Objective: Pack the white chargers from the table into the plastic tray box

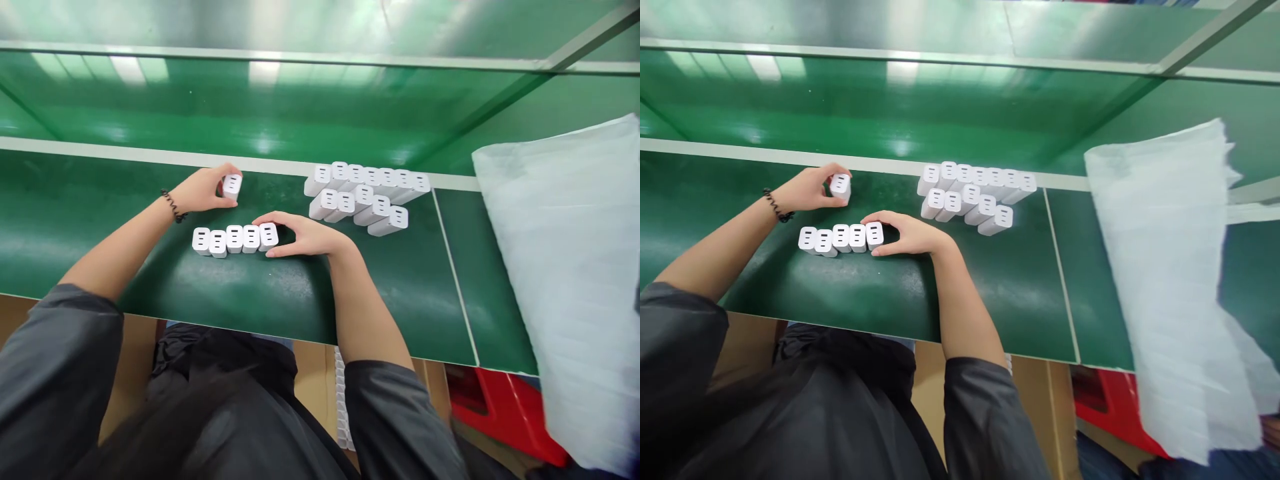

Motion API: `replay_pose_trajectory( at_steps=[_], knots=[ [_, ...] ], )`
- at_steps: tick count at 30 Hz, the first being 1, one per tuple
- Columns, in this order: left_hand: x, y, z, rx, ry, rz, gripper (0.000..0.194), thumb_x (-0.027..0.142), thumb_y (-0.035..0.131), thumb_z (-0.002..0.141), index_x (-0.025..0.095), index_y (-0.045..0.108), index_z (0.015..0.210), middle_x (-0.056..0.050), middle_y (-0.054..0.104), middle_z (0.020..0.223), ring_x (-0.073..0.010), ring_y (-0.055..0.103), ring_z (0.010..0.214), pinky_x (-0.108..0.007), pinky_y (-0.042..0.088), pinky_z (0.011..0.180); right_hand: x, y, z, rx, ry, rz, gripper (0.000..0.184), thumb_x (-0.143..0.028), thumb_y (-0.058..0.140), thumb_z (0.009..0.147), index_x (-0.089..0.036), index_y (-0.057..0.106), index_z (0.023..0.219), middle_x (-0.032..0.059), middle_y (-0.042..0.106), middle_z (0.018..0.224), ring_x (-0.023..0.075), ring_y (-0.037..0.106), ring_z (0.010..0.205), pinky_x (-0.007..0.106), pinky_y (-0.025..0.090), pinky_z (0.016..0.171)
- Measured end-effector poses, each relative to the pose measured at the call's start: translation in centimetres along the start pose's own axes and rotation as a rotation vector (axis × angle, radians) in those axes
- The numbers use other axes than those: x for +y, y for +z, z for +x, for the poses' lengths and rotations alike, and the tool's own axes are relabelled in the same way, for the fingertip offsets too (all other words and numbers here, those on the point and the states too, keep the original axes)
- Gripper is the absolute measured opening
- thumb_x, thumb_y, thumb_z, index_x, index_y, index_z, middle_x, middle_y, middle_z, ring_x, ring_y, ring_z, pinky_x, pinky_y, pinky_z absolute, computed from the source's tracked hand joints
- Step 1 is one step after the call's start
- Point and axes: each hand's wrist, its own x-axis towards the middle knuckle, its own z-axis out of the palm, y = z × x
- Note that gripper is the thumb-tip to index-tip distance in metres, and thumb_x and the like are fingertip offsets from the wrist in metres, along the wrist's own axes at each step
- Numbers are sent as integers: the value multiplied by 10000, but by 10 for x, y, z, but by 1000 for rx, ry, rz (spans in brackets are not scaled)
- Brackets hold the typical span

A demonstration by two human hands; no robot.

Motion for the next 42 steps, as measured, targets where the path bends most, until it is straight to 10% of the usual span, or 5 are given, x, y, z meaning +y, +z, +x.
replay_pose_trajectory(
  at_steps=[6,13,20,35,42],
  knots=[
    [14,10,35,-96,33,-44,787,452,734,708,177,447,1387,-103,639,1177,-202,629,862,-335,490,803,-11,7,1,126,-35,-109,409,-395,707,777,-221,629,1139,49,694,1160,233,648,1029,398,512,919],
    [22,-6,-50,53,73,-37,666,628,554,856,212,499,1373,-115,613,1295,-223,624,997,-353,514,813,-21,14,0,412,-214,-461,288,-272,626,791,-226,605,1075,72,656,1071,249,580,991,403,497,843],
    [31,20,-89,45,196,128,704,719,563,821,251,534,1346,-90,627,1297,-274,605,1134,-383,513,898,-21,14,1,498,-274,-540,263,-258,618,790,-237,596,1052,62,617,1001,249,554,938,422,500,818],
    [19,28,-97,46,274,116,606,558,587,886,217,474,1374,-99,652,1256,-245,633,1043,-356,496,856,11,28,26,721,35,-387,643,-458,515,915,-318,285,1499,110,467,1448,367,389,1378,633,369,1099],
    [16,30,-98,65,288,113,560,514,577,901,206,467,1356,-87,666,1221,-229,642,1013,-337,491,814,-26,42,17,419,-204,-449,594,-489,602,884,-269,438,1410,105,602,1304,322,552,1219,528,451,1030]
  ],
)
